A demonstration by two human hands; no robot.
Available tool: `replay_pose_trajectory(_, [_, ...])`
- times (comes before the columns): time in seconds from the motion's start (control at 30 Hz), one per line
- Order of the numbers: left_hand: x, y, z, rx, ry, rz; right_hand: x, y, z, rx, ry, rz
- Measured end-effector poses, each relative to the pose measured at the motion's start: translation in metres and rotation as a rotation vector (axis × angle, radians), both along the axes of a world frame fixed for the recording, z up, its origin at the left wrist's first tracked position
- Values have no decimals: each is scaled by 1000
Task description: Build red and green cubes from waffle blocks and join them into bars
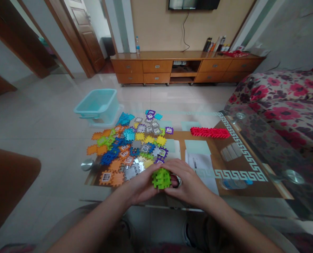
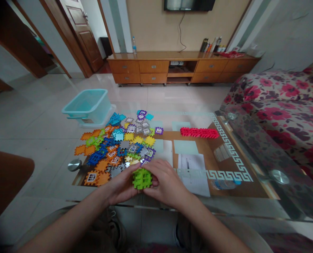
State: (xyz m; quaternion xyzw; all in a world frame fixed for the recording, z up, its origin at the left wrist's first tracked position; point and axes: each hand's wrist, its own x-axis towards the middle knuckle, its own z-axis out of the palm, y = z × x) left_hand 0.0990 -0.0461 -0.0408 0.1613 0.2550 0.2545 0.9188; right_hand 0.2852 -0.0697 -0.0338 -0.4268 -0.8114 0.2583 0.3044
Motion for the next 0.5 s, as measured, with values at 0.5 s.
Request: replay_pose_trajectory(0.5, [5, -3, 2, 87, -12, 20, -12, -5, -2, -98, 24, -88])
